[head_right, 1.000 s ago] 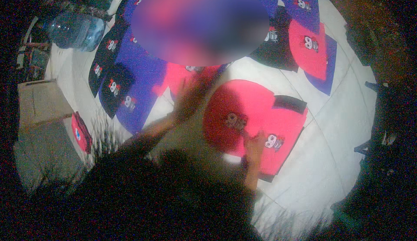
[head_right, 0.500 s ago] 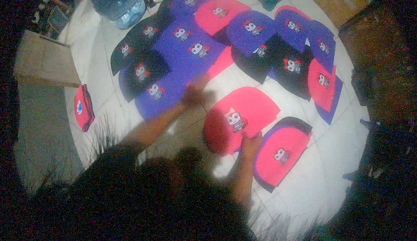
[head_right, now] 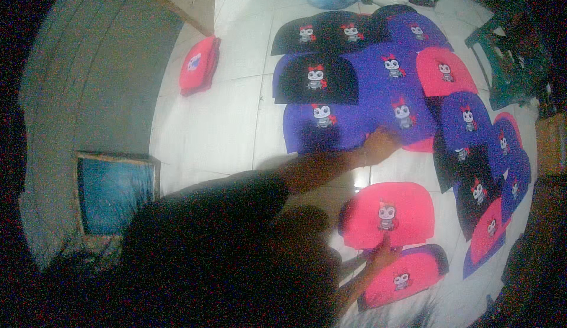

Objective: The person cleans a screen-printing frame with a cloth, adjusts small components on a squeegee, and then organizes printed fabric pieces by picking them up and stacking them on the floor.

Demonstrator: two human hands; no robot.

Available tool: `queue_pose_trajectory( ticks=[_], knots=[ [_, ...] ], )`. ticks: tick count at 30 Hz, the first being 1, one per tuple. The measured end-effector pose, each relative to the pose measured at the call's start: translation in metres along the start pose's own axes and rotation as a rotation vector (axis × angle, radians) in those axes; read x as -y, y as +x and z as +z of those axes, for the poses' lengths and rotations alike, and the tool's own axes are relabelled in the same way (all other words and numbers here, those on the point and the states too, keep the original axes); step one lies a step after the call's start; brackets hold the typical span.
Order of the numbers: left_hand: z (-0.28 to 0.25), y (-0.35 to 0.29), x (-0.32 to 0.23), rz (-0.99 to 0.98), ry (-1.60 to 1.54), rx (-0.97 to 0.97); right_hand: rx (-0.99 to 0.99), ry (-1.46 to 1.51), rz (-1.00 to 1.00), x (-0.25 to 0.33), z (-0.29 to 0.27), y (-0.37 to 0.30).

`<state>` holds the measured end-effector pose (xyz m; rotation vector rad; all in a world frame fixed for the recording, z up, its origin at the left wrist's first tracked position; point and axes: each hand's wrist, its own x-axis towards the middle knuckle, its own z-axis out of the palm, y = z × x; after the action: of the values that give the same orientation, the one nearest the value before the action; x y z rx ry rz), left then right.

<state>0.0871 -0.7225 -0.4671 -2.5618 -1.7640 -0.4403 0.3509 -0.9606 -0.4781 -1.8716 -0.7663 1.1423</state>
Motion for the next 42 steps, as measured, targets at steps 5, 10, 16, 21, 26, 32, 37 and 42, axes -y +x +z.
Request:
queue_pose_trajectory(
  ticks=[5,10,16,21,26,32,37,42],
  knots=[
    [-0.008,-0.102,-0.088,0.151,-0.104,-0.014,0.005,0.531,0.089,0.025,0.032,-0.018],
    [0.009,-0.188,-0.122,0.400,-0.424,0.202,0.009,0.383,0.321,0.082,0.058,-0.028],
    [-0.005,-0.191,-0.101,0.429,-0.838,0.273,-0.135,0.300,-0.165,0.045,0.071,-0.002],
    [-0.031,-0.101,0.010,0.030,-0.699,-0.072,-0.079,0.215,-0.248,0.051,0.059,-0.003],
    [-0.062,-0.115,0.072,-0.147,-0.388,-0.067,-0.113,0.224,-0.157,0.040,0.046,-0.005],
    [-0.077,-0.136,0.078,-0.271,-0.218,0.089,-0.054,0.277,-0.184,0.052,0.054,-0.009],
    [0.000,-0.149,0.096,-0.255,-0.405,-0.119,0.014,0.490,-0.109,0.084,0.084,-0.028],
    [-0.061,-0.118,-0.024,-0.301,-0.486,0.269,0.101,0.281,-0.168,0.086,0.098,-0.039]
  ],
)
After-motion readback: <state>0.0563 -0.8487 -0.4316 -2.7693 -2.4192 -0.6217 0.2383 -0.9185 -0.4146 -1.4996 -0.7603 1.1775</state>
